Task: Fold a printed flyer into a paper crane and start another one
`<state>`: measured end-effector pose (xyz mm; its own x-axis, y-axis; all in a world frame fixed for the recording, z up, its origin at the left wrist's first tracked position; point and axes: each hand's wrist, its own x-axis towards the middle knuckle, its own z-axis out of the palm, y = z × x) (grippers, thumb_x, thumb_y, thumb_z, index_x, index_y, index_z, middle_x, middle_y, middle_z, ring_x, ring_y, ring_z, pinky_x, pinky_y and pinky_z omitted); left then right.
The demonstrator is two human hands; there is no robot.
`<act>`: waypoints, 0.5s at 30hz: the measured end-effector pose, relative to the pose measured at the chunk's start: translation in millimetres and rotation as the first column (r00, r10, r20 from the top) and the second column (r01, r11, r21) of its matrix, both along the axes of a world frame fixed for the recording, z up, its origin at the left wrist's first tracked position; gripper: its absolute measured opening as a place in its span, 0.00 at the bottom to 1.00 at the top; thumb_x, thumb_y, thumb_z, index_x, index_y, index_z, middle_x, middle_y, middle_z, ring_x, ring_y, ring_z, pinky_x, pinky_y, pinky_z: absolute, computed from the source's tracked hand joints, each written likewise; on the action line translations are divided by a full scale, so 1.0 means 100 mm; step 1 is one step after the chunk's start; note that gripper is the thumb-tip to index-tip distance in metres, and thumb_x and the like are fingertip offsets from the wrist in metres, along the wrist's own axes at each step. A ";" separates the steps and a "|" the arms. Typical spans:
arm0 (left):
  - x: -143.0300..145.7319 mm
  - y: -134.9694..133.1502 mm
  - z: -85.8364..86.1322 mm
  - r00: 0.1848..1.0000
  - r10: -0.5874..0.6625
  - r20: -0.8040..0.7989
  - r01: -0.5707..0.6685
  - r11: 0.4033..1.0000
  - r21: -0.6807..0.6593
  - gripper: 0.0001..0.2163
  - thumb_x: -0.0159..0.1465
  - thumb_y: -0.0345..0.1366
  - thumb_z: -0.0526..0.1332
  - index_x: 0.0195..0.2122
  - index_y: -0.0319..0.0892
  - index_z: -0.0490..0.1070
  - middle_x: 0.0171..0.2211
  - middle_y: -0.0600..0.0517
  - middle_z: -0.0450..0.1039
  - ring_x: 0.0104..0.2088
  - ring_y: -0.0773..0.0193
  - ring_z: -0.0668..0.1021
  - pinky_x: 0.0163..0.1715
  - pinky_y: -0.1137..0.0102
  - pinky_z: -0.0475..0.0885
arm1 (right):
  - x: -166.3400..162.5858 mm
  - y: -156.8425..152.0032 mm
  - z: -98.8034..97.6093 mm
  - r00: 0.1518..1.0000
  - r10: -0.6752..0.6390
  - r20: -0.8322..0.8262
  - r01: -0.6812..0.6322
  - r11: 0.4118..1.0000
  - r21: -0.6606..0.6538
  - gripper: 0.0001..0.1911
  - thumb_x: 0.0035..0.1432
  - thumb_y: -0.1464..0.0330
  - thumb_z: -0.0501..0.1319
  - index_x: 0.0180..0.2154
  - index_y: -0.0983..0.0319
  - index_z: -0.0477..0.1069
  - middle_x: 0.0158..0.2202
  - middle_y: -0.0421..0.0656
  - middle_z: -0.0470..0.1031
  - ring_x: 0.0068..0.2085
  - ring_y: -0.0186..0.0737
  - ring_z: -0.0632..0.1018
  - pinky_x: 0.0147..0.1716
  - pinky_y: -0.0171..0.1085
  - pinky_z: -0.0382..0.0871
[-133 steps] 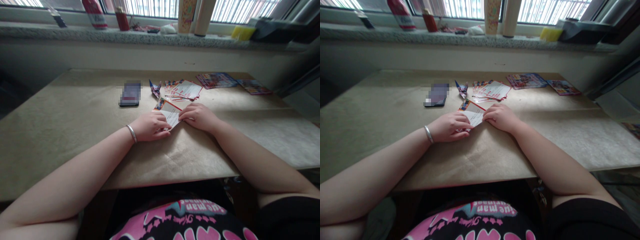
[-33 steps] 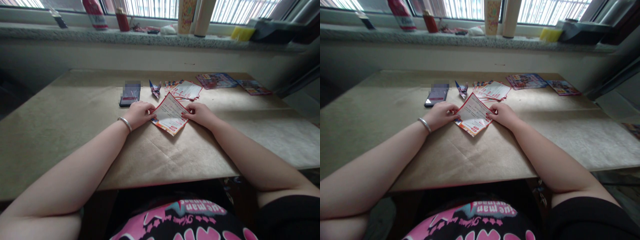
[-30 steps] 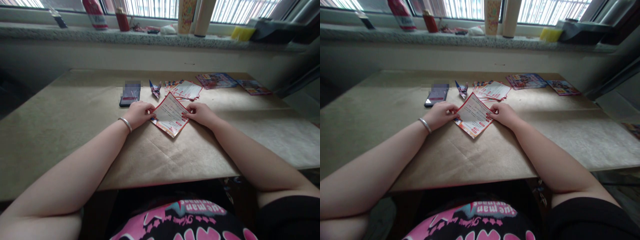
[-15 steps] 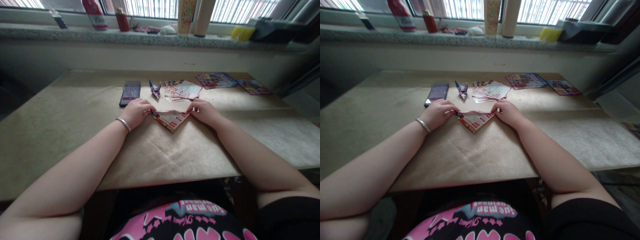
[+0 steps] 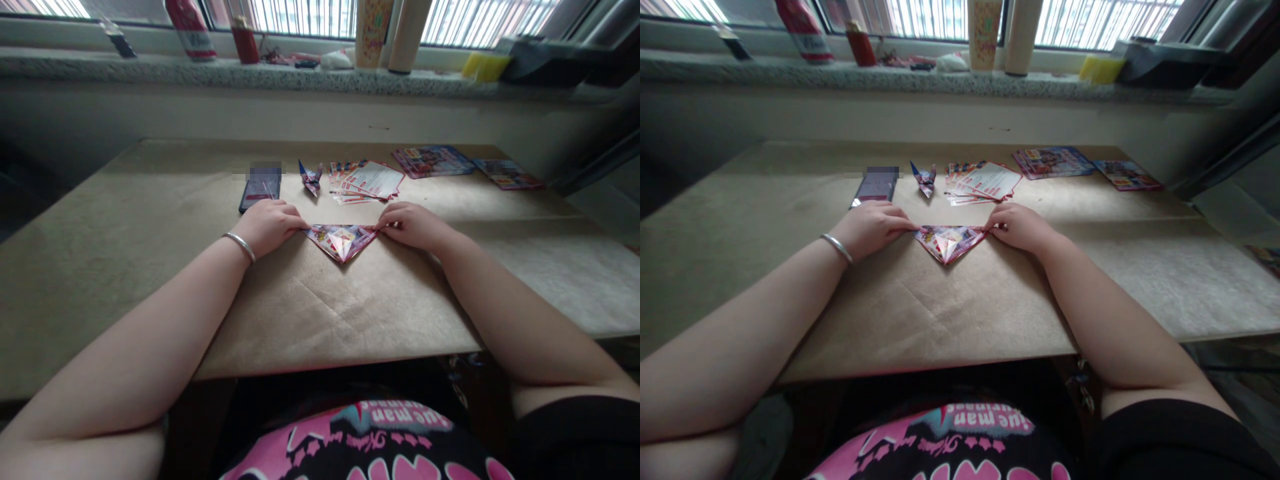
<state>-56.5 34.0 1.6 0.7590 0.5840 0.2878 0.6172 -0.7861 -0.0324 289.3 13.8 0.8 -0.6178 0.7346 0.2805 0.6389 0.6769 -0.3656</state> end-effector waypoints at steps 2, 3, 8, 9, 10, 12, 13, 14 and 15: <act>0.00 -0.01 0.00 1.000 0.029 0.004 -0.029 1.000 0.006 0.17 0.67 0.38 0.51 0.40 0.47 0.81 0.35 0.48 0.80 0.34 0.60 0.77 0.38 0.66 0.69 | 0.00 0.00 -0.01 0.999 -0.032 -0.028 0.032 0.999 -0.014 0.11 0.58 0.68 0.59 0.35 0.58 0.81 0.35 0.46 0.78 0.37 0.41 0.76 0.41 0.40 0.70; 0.00 -0.02 0.00 0.999 0.044 0.009 -0.044 0.999 0.004 0.17 0.66 0.38 0.51 0.40 0.47 0.81 0.35 0.47 0.80 0.34 0.61 0.77 0.37 0.66 0.69 | 0.00 -0.01 -0.01 0.998 -0.054 -0.038 0.053 0.998 -0.024 0.11 0.58 0.68 0.59 0.35 0.58 0.81 0.35 0.46 0.77 0.36 0.40 0.75 0.39 0.40 0.70; 0.00 -0.05 -0.01 0.993 0.114 0.027 -0.114 0.993 -0.002 0.17 0.66 0.40 0.51 0.42 0.44 0.81 0.35 0.46 0.79 0.34 0.59 0.78 0.36 0.66 0.70 | -0.02 -0.01 -0.04 0.987 -0.158 -0.035 0.155 0.986 -0.068 0.11 0.56 0.69 0.59 0.36 0.58 0.80 0.33 0.44 0.77 0.32 0.38 0.73 0.35 0.38 0.68; 0.01 -0.05 -0.01 0.991 0.131 0.030 -0.131 0.991 0.001 0.17 0.66 0.40 0.51 0.43 0.43 0.80 0.35 0.46 0.79 0.34 0.59 0.78 0.36 0.66 0.70 | -0.02 -0.02 -0.04 0.983 -0.179 -0.031 0.177 0.982 -0.074 0.11 0.56 0.69 0.59 0.36 0.58 0.80 0.33 0.44 0.77 0.31 0.37 0.73 0.34 0.38 0.67; 0.01 -0.06 -0.01 0.988 0.150 0.034 -0.150 0.989 0.004 0.17 0.66 0.40 0.52 0.44 0.43 0.80 0.36 0.46 0.79 0.34 0.58 0.78 0.36 0.66 0.70 | -0.04 -0.02 -0.05 0.979 -0.201 -0.030 0.198 0.977 -0.077 0.10 0.56 0.69 0.59 0.36 0.59 0.80 0.33 0.44 0.77 0.30 0.37 0.73 0.34 0.38 0.67; 0.02 -0.07 0.00 0.980 0.196 0.039 -0.196 0.981 0.005 0.17 0.65 0.39 0.52 0.46 0.43 0.78 0.35 0.46 0.79 0.35 0.58 0.78 0.37 0.65 0.70 | -0.06 -0.03 -0.05 0.969 -0.246 -0.032 0.243 0.967 -0.080 0.10 0.55 0.69 0.59 0.36 0.59 0.80 0.32 0.43 0.77 0.30 0.37 0.72 0.33 0.38 0.67; 0.03 -0.08 0.01 0.974 0.222 0.041 -0.223 0.975 0.003 0.16 0.65 0.39 0.53 0.47 0.43 0.77 0.34 0.47 0.79 0.35 0.57 0.78 0.38 0.65 0.70 | -0.08 -0.04 -0.05 0.963 -0.267 -0.037 0.263 0.961 -0.081 0.10 0.55 0.68 0.59 0.36 0.60 0.79 0.32 0.43 0.77 0.30 0.37 0.73 0.33 0.38 0.66; 0.04 -0.09 0.01 0.968 0.249 0.044 -0.249 0.969 -0.001 0.16 0.64 0.39 0.54 0.48 0.43 0.76 0.34 0.48 0.79 0.35 0.57 0.78 0.39 0.64 0.70 | -0.09 -0.04 -0.04 0.958 -0.285 -0.043 0.281 0.956 -0.085 0.10 0.55 0.68 0.59 0.37 0.60 0.79 0.32 0.43 0.77 0.30 0.37 0.73 0.33 0.37 0.66; 0.05 -0.10 0.02 0.960 0.275 0.055 -0.275 0.961 -0.004 0.16 0.64 0.39 0.55 0.49 0.42 0.75 0.34 0.48 0.79 0.36 0.56 0.78 0.40 0.63 0.69 | -0.10 -0.05 -0.04 0.953 -0.299 -0.048 0.294 0.951 -0.092 0.10 0.55 0.68 0.59 0.37 0.60 0.79 0.32 0.43 0.77 0.29 0.37 0.73 0.33 0.37 0.66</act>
<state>-51.9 23.7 3.8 0.5524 0.7668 0.3269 0.8105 -0.5857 0.0043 278.9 8.8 -3.6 -0.3524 0.9044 0.2407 0.7810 0.4259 -0.4568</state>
